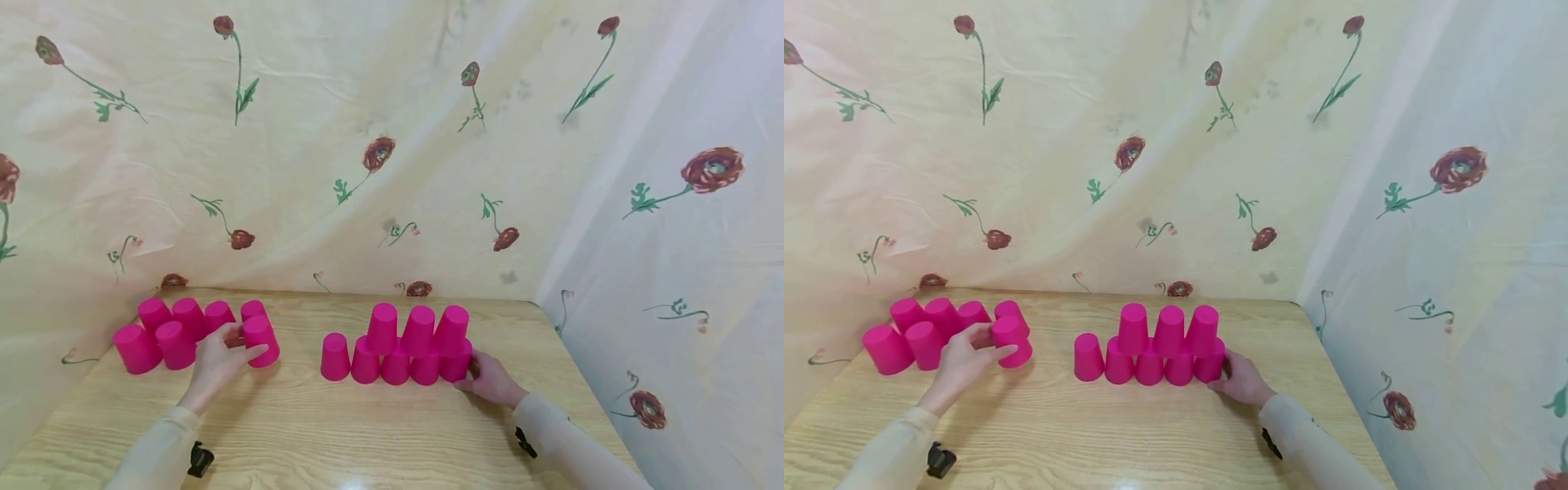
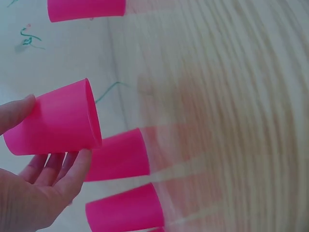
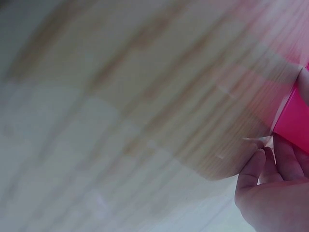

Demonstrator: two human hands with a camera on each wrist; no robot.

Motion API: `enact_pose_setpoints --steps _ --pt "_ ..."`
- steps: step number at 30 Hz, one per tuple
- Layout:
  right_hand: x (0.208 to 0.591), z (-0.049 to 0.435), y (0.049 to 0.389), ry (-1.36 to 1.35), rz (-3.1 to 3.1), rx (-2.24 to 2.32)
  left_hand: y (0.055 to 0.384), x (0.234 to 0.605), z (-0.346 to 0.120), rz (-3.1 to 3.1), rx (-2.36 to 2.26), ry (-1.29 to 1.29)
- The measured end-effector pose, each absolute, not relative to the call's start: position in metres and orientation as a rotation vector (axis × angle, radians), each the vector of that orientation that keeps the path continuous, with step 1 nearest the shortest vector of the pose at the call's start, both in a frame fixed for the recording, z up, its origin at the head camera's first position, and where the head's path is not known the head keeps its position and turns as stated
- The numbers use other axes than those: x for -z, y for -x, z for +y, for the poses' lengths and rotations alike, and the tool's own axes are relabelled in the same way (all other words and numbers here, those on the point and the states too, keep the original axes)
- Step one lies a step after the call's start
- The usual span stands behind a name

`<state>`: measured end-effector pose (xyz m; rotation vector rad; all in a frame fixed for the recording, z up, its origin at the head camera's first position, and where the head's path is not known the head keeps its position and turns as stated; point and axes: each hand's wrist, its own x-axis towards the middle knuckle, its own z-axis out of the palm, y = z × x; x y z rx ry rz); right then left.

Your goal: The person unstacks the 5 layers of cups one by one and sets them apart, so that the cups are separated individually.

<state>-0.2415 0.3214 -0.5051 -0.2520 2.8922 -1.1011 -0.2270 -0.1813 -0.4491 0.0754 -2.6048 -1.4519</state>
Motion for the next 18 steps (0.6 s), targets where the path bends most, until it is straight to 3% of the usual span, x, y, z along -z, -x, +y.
enact_pose_setpoints --steps 18 --pt "0.504 0.321 0.241 0.26 2.896 1.094 0.222 0.462 -0.209 -2.699 1.272 -0.126"
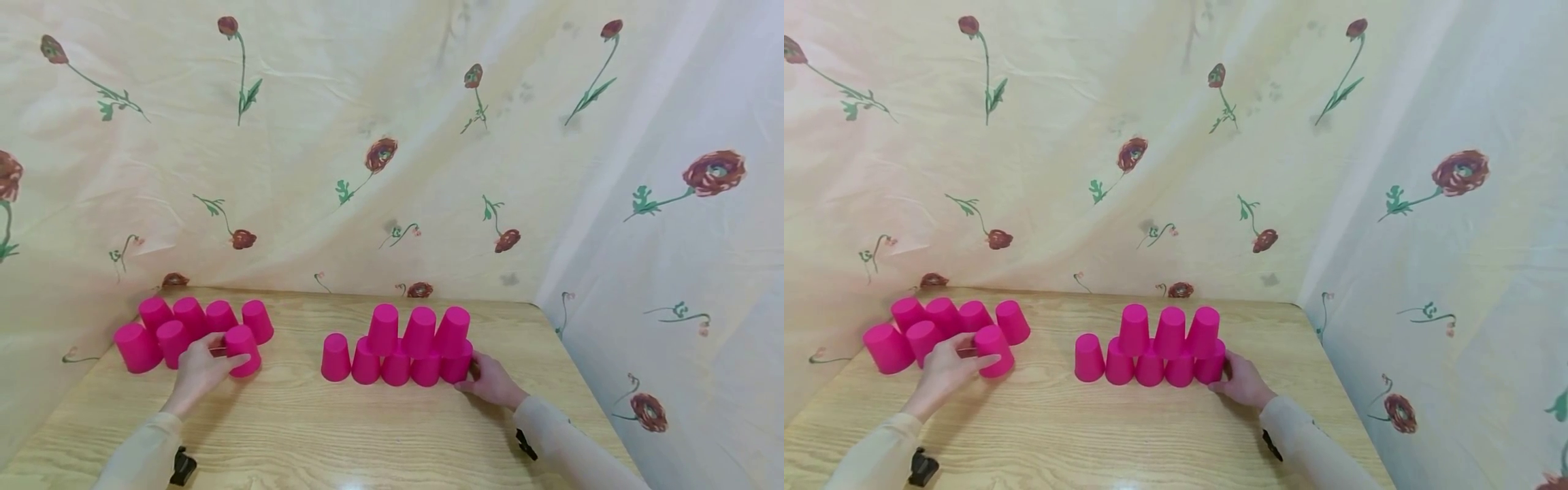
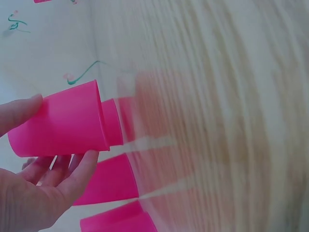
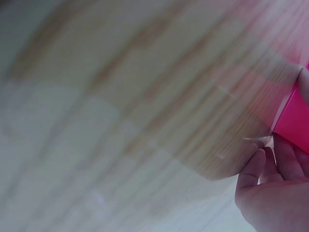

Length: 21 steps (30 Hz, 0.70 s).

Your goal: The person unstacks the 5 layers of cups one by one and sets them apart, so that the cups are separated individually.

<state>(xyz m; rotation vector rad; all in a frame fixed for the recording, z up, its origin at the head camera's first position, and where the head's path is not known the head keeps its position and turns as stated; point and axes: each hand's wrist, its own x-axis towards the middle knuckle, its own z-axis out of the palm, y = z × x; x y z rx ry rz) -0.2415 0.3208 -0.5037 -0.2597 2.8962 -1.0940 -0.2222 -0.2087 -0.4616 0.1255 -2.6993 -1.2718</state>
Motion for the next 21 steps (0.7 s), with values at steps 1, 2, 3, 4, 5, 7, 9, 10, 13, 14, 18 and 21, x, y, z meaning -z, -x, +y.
enact_pose_setpoints --steps 1,2,3,4,5,7,9,10,13,14,18,21 --pt "0.504 0.321 0.241 0.258 2.896 1.094 0.222 0.462 -0.21 -2.701 1.267 -0.129" --pt "0.504 0.321 0.242 0.255 2.896 1.096 0.222 0.463 -0.212 -2.702 1.264 -0.135" --pt "0.505 0.321 0.242 0.255 2.898 1.095 0.222 0.464 -0.213 -2.704 1.259 -0.142" --pt "0.505 0.321 0.242 0.253 2.898 1.095 0.222 0.464 -0.215 -2.707 1.253 -0.146" --pt "0.505 0.321 0.242 0.247 2.895 1.098 0.223 0.464 -0.217 -2.709 1.245 -0.151" --pt "0.505 0.321 0.241 0.243 2.894 1.097 0.223 0.465 -0.22 -2.711 1.239 -0.158" --pt "0.505 0.321 0.242 0.244 2.893 1.1 0.223 0.466 -0.223 -2.708 1.232 -0.16" --pt "0.505 0.322 0.241 0.242 2.891 1.102 0.223 0.466 -0.224 -2.706 1.232 -0.161" --pt "0.505 0.321 0.242 0.246 2.887 1.106 0.223 0.467 -0.226 -2.698 1.231 -0.164" --pt "0.505 0.321 0.242 0.246 2.886 1.107 0.223 0.468 -0.227 -2.698 1.232 -0.164" --pt "0.506 0.32 0.242 0.233 2.887 1.103 0.222 0.469 -0.23 -2.697 1.249 -0.181" --pt "0.505 0.32 0.242 0.225 2.893 1.099 0.221 0.469 -0.233 -2.703 1.234 -0.196"
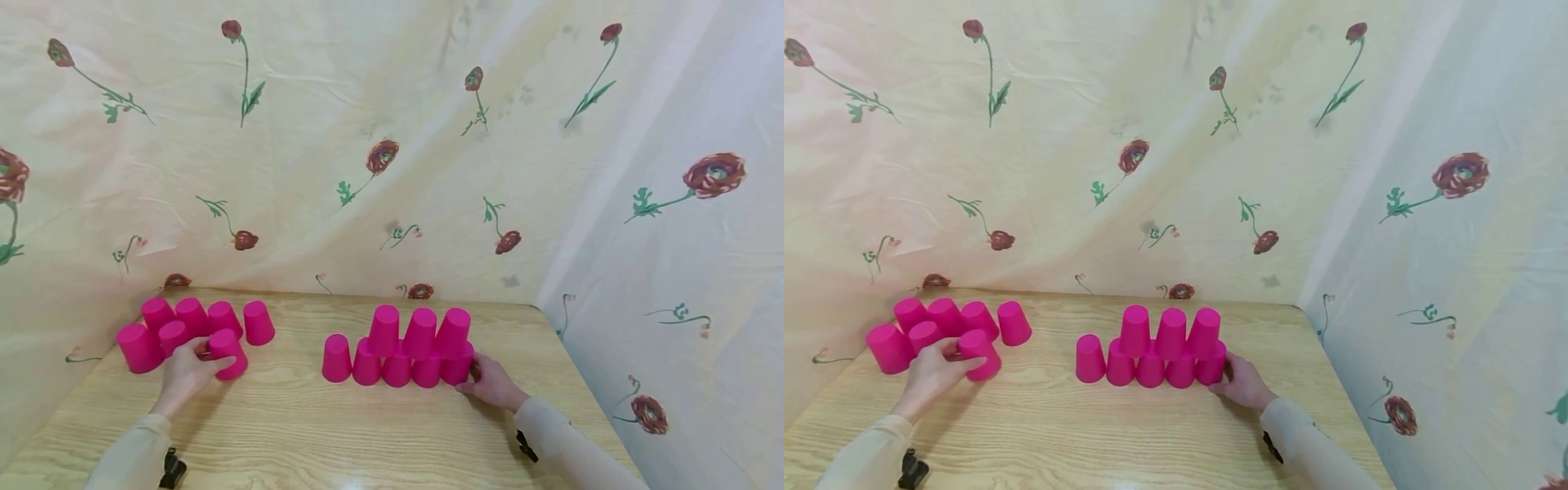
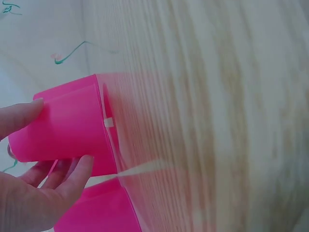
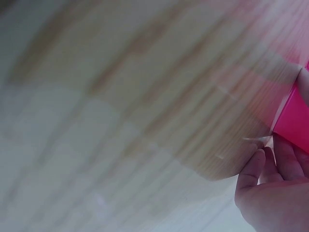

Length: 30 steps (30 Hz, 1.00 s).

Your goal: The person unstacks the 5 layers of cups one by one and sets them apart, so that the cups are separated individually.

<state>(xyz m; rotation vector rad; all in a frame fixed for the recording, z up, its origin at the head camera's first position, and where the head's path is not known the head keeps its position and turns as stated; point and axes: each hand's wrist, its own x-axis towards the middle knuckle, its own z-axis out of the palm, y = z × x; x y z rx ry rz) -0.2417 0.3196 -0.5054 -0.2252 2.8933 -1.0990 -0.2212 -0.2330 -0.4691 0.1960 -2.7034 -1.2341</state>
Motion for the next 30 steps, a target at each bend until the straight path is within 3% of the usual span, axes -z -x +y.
enact_pose_setpoints --steps 30 --pt "0.501 0.319 0.239 0.22 2.879 1.109 0.231 0.469 -0.249 -2.702 1.089 -0.201"
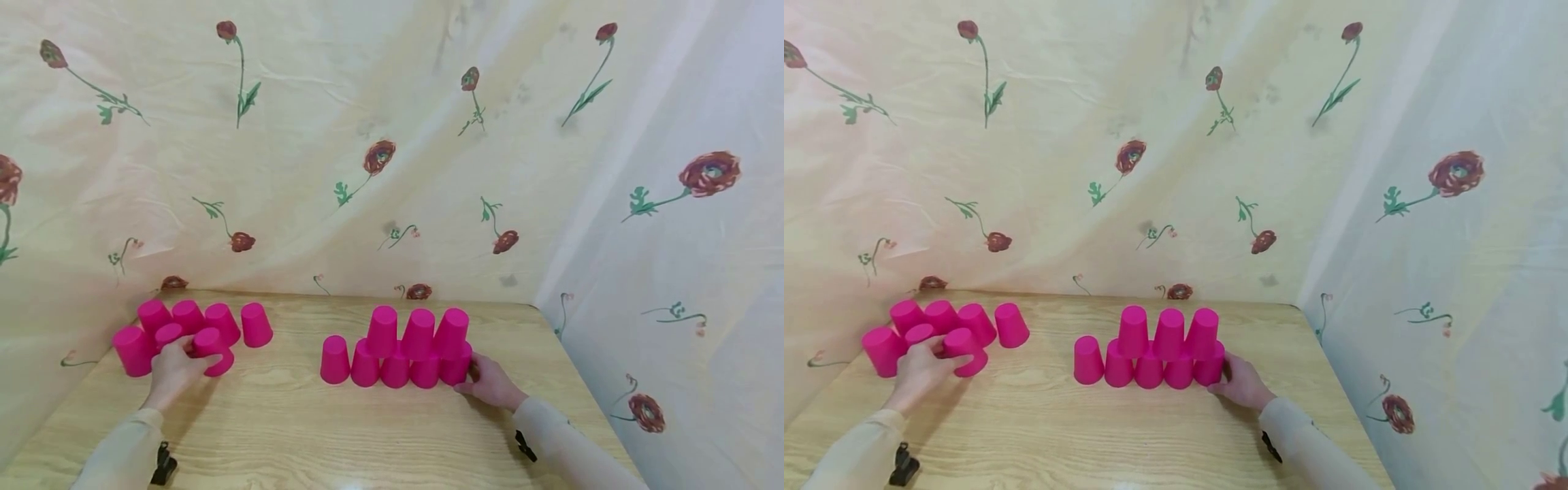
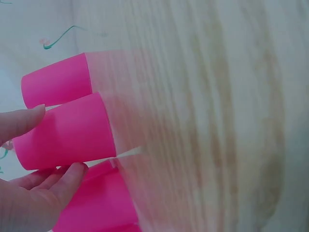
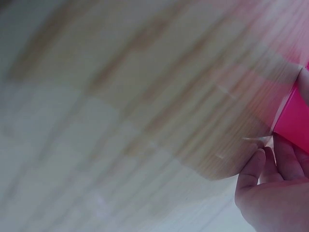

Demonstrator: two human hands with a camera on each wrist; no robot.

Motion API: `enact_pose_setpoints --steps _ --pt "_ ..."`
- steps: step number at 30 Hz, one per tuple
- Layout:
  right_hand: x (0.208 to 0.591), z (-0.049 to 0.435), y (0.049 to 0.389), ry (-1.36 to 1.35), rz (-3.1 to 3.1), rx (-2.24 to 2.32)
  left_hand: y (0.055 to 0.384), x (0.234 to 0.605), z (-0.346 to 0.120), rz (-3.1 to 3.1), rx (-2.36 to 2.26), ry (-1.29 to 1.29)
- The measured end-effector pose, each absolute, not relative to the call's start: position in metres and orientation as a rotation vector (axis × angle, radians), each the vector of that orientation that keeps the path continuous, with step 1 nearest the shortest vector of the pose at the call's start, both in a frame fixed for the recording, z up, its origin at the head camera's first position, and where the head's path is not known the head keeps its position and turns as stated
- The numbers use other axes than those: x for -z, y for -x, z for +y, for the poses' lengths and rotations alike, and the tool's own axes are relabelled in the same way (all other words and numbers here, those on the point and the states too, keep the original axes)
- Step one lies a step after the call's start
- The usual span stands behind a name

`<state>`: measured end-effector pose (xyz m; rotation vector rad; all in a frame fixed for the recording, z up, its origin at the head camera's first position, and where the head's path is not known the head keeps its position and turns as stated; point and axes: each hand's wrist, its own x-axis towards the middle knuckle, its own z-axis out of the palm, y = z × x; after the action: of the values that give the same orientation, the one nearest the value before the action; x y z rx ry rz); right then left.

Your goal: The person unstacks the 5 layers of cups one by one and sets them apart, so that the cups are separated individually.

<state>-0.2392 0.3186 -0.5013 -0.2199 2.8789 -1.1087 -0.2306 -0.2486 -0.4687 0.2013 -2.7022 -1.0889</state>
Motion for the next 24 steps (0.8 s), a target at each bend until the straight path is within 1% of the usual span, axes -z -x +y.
enact_pose_setpoints --steps 8,16,24 --pt "0.502 0.319 0.238 0.23 2.891 1.102 0.231 0.45 -0.247 -2.673 1.099 -0.214" --pt "0.503 0.32 0.24 0.236 2.898 1.077 0.228 0.425 -0.235 -2.66 1.079 -0.225" --pt "0.503 0.321 0.24 0.249 2.899 1.082 0.224 0.405 -0.209 -2.593 1.116 -0.102"
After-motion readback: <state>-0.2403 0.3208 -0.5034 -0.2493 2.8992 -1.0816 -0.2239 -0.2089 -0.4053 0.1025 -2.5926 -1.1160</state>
